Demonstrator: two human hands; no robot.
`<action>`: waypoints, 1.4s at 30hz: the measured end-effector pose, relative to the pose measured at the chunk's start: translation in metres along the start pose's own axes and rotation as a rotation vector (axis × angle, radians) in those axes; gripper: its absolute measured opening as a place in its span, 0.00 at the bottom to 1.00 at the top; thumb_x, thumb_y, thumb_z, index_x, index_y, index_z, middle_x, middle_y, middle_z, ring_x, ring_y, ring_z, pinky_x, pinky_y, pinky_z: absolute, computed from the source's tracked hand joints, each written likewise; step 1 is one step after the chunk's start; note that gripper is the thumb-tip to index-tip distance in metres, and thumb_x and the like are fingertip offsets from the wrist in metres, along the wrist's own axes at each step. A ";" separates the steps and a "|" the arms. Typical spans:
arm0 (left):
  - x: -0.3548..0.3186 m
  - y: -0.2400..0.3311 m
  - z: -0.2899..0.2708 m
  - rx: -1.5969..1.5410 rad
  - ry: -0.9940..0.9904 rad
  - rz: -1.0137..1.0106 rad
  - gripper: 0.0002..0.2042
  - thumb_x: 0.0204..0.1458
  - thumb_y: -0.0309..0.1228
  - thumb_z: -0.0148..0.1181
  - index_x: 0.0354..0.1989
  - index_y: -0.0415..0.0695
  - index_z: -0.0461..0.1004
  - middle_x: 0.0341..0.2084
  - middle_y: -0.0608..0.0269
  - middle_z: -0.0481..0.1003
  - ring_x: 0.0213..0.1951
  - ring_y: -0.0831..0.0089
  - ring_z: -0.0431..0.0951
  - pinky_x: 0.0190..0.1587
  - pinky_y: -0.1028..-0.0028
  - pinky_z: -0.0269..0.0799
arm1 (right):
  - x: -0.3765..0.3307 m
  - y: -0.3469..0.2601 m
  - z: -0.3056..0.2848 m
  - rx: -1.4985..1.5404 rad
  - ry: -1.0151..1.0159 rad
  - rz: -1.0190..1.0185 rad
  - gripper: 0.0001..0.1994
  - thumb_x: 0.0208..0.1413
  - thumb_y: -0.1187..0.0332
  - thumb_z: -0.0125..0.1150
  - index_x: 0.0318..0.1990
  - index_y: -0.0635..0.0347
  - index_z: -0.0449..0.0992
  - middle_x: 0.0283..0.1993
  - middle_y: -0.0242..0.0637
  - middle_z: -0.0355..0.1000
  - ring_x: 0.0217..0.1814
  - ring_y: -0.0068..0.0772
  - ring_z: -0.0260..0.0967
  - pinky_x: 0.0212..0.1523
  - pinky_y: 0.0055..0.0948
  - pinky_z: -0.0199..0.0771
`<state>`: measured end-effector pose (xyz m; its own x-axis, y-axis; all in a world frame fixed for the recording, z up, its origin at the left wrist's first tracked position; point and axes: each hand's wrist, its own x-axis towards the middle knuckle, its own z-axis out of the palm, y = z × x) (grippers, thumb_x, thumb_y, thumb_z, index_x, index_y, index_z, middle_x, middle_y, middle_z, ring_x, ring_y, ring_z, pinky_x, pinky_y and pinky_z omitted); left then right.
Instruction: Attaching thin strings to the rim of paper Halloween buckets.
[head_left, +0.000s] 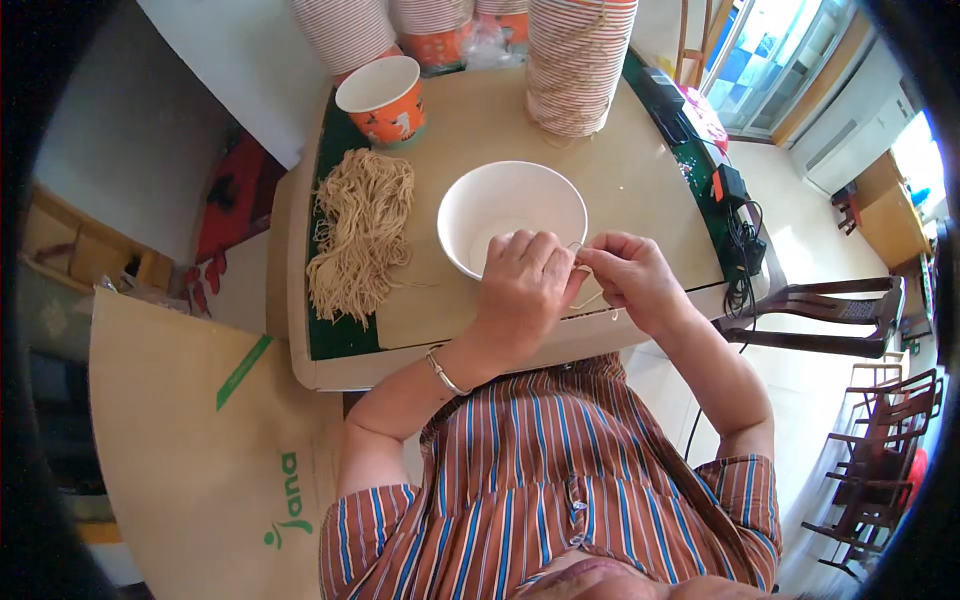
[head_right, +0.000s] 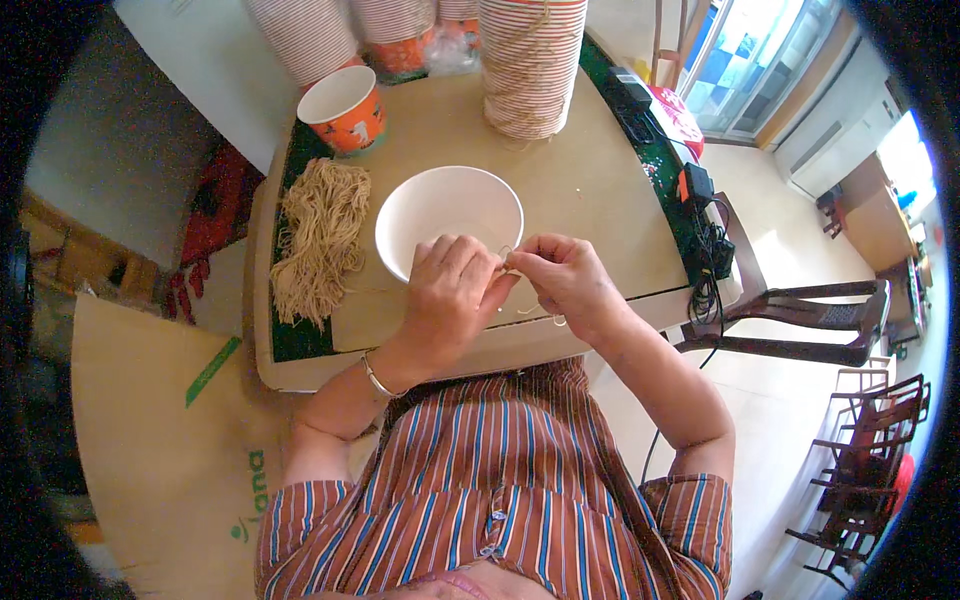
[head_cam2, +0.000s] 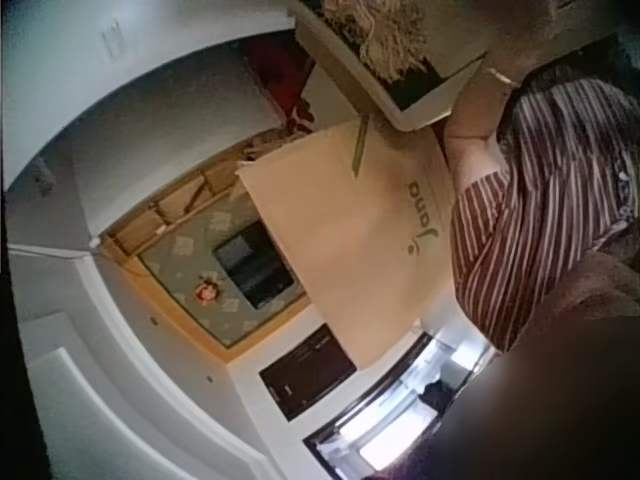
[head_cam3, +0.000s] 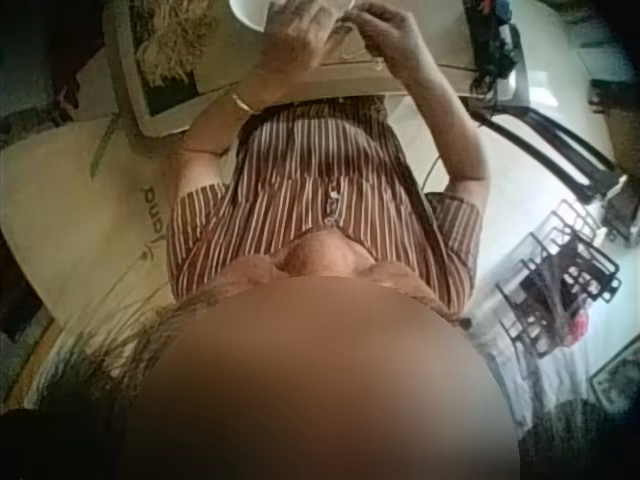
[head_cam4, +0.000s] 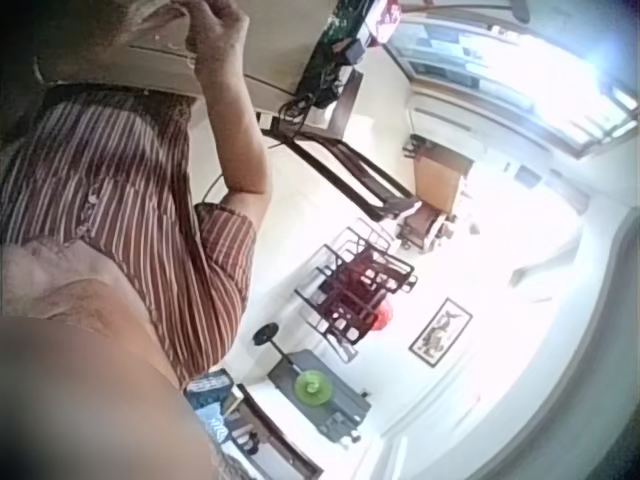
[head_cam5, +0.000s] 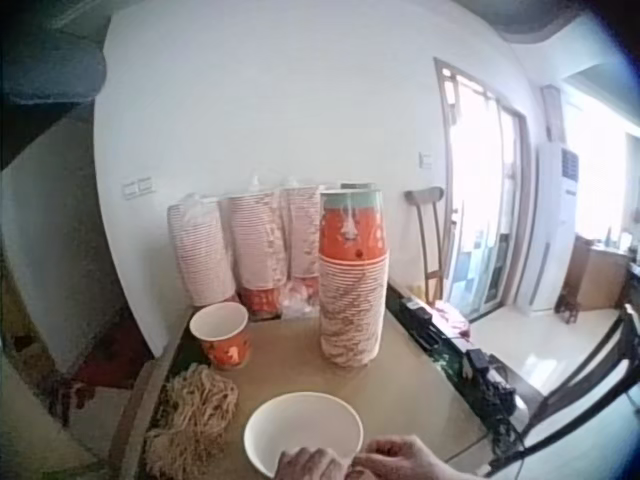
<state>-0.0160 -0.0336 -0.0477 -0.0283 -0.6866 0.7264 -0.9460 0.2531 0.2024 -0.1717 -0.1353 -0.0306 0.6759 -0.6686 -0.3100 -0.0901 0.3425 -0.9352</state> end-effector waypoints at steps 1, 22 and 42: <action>0.000 0.000 0.001 -0.001 0.021 -0.001 0.10 0.48 0.32 0.70 0.32 0.46 0.73 0.29 0.64 0.70 0.34 0.63 0.72 0.40 0.63 0.63 | -0.001 0.001 0.001 0.003 0.001 0.001 0.07 0.62 0.67 0.63 0.36 0.62 0.79 0.21 0.23 0.65 0.17 0.12 0.53 0.16 0.18 0.49; -0.002 -0.007 -0.013 -0.162 -0.134 -0.060 0.10 0.45 0.24 0.66 0.35 0.45 0.73 0.34 0.63 0.70 0.40 0.62 0.74 0.43 0.63 0.65 | 0.000 0.010 0.000 0.315 -0.100 0.086 0.02 0.63 0.70 0.62 0.39 0.57 0.76 0.24 0.18 0.64 0.18 0.09 0.49 0.17 0.15 0.46; 0.017 -0.016 -0.018 -0.257 -0.090 0.031 0.09 0.49 0.19 0.65 0.37 0.42 0.73 0.36 0.58 0.74 0.40 0.58 0.76 0.43 0.62 0.73 | -0.004 -0.004 0.002 -0.262 -0.109 -0.232 0.03 0.62 0.70 0.63 0.38 0.58 0.78 0.26 0.19 0.67 0.24 0.08 0.59 0.20 0.14 0.56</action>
<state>0.0051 -0.0371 -0.0262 -0.0956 -0.7303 0.6764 -0.8316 0.4321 0.3490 -0.1728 -0.1324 -0.0253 0.7733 -0.6292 -0.0774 -0.1000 -0.0005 -0.9950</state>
